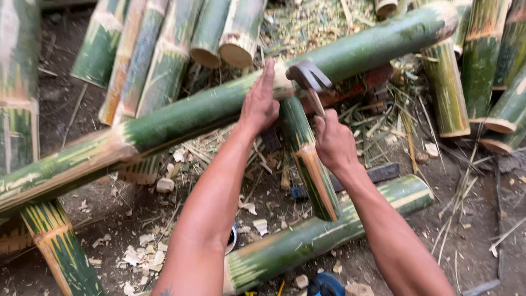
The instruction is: The person works with bamboo poles in an outdoor workshop. They use a hammer to split a bamboo pole, then measure and mark another pole with a tape measure and pencil. The person also handles and stacks cut bamboo sections.
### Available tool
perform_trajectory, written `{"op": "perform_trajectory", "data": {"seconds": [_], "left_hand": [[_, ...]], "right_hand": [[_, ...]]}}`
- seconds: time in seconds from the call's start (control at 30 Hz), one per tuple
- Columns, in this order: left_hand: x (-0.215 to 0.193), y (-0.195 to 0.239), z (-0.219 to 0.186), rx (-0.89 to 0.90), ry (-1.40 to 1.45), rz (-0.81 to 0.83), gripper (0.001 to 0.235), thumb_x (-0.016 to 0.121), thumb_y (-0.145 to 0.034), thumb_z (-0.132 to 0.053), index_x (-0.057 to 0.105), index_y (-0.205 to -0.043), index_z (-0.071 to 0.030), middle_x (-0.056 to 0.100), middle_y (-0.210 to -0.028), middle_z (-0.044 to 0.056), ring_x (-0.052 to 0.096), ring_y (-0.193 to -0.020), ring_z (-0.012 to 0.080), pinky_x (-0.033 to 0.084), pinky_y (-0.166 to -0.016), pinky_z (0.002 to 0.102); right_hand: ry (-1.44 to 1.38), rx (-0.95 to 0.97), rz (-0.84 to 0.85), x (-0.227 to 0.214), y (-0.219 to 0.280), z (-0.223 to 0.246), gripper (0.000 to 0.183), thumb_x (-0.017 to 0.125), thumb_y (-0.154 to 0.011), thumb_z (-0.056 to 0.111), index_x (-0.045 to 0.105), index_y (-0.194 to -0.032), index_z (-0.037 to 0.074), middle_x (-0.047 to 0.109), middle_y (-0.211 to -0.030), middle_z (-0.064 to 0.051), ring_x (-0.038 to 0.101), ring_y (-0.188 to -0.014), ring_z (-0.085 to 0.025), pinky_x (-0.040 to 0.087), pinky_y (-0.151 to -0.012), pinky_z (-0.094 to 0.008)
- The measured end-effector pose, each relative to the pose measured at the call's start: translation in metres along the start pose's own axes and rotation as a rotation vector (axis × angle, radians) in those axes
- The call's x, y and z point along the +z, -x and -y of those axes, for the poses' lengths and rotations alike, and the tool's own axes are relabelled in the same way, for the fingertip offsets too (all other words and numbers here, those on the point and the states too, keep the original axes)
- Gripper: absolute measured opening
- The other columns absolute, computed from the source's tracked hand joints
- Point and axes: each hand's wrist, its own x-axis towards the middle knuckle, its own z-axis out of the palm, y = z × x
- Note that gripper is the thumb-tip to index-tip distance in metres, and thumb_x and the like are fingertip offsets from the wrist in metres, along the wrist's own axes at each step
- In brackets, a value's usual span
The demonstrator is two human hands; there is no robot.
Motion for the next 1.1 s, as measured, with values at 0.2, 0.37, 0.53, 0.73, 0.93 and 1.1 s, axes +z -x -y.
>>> {"op": "perform_trajectory", "data": {"seconds": [0.2,0.37,0.53,0.73,0.93,1.1], "left_hand": [[0.004,-0.003,0.005,-0.003,0.034,-0.019,0.104,0.051,-0.078,0.01,0.004,-0.167,-0.015,0.033,-0.167,0.022,0.044,-0.148,0.0393,0.039,-0.123,0.042],[0.02,0.006,0.027,-0.038,0.048,-0.038,0.103,0.049,-0.079,0.011,0.006,-0.167,-0.019,0.039,-0.164,0.023,0.049,-0.144,0.0419,0.042,-0.119,0.041],[0.019,-0.015,0.026,0.046,0.026,-0.048,0.103,0.046,-0.077,0.011,0.002,-0.168,-0.013,0.034,-0.166,0.027,0.044,-0.148,0.0447,0.039,-0.124,0.042],[-0.002,0.062,-0.034,-0.241,0.176,0.198,0.103,0.058,-0.08,-0.011,-0.002,-0.164,-0.01,0.019,-0.168,0.023,0.039,-0.143,0.047,0.042,-0.111,0.045],[-0.005,0.237,-0.112,-0.247,0.115,0.266,0.075,0.056,-0.082,-0.006,0.038,-0.155,-0.014,0.031,-0.165,0.015,0.05,-0.135,0.0426,0.045,-0.11,0.047],[0.002,0.318,-0.154,-0.291,0.102,0.408,0.059,0.058,-0.085,-0.01,0.053,-0.143,-0.015,0.037,-0.162,0.012,0.053,-0.132,0.0397,0.045,-0.11,0.045]], "right_hand": [[0.014,0.106,0.121,0.018,0.0,-0.014,0.025,0.052,-0.106,0.028,0.045,-0.109,0.005,0.067,-0.082,-0.029,0.063,-0.076,-0.054,0.048,-0.064,-0.064],[-0.001,0.122,0.099,0.033,0.009,-0.027,0.024,0.05,-0.106,0.027,0.045,-0.114,0.005,0.067,-0.083,-0.031,0.063,-0.077,-0.055,0.048,-0.068,-0.065],[-0.015,0.189,0.092,0.019,0.021,-0.03,0.023,0.049,-0.108,0.028,0.045,-0.112,0.005,0.067,-0.084,-0.03,0.063,-0.076,-0.055,0.048,-0.067,-0.064],[-0.055,0.409,-0.028,-0.03,0.211,-0.062,0.024,0.056,-0.102,0.029,0.054,-0.108,0.005,0.067,-0.083,-0.03,0.062,-0.081,-0.055,0.047,-0.068,-0.064],[0.099,0.72,0.016,-0.051,0.405,-0.103,0.03,0.063,-0.095,0.037,0.06,-0.109,0.011,0.072,-0.088,-0.021,0.069,-0.084,-0.047,0.051,-0.072,-0.058],[0.15,0.864,0.15,-0.047,0.481,-0.118,0.036,0.067,-0.092,0.04,0.06,-0.115,0.013,0.072,-0.102,-0.019,0.069,-0.092,-0.042,0.053,-0.08,-0.056]]}}
